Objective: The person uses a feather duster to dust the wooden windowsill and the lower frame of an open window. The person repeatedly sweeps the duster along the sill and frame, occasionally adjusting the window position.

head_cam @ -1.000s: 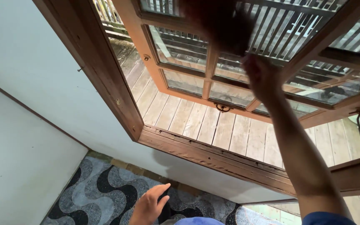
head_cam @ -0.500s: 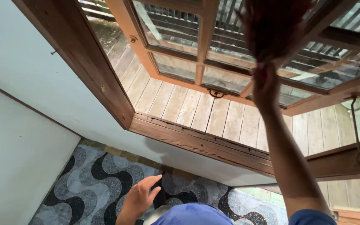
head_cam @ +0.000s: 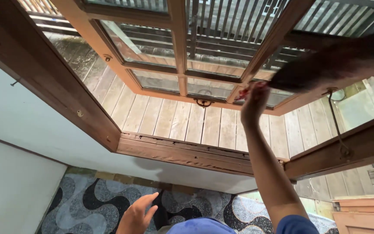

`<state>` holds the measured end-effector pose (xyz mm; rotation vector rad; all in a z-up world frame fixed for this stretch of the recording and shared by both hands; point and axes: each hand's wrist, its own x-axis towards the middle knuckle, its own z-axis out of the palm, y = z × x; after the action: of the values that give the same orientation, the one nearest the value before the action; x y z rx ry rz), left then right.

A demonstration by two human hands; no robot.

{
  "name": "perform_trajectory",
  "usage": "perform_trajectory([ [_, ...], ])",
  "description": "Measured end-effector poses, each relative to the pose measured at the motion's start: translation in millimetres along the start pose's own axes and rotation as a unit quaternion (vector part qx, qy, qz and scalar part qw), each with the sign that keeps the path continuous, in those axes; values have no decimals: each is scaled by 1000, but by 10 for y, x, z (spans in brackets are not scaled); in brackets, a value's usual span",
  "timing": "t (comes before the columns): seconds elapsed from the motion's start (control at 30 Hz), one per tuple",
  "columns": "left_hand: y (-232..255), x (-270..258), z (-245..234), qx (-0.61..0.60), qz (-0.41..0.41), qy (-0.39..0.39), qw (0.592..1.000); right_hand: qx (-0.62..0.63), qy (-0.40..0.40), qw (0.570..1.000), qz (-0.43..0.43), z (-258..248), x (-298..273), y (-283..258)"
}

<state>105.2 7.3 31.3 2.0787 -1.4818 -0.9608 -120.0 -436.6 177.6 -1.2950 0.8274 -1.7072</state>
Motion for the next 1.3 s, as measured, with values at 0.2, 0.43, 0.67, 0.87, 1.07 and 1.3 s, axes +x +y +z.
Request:
perform_trajectory([
  [0.2, 29, 57, -22, -2, 16, 10, 1000, -332, -172, 891, -257, -79, -62, 38],
  [0.43, -97, -63, 60, -1, -25, 26, 999, 80, -19, 997, -8, 274, -204, 156],
  [0.67, 111, -241, -70, 7, -41, 58, 997, -318, -183, 923, -113, 134, -476, 759],
  [0.87, -136, -243, 126, 15, -7, 116, 993, -290, -258, 910, -143, 73, -642, 851],
  [1.07, -139, -337, 154, -11, 15, 96, 995, -552, -305, 775, -37, -121, -858, 710],
  [1.3, 83, -293, 216, -12, 17, 45, 999, -332, -460, 811, 143, -852, -1688, 792],
])
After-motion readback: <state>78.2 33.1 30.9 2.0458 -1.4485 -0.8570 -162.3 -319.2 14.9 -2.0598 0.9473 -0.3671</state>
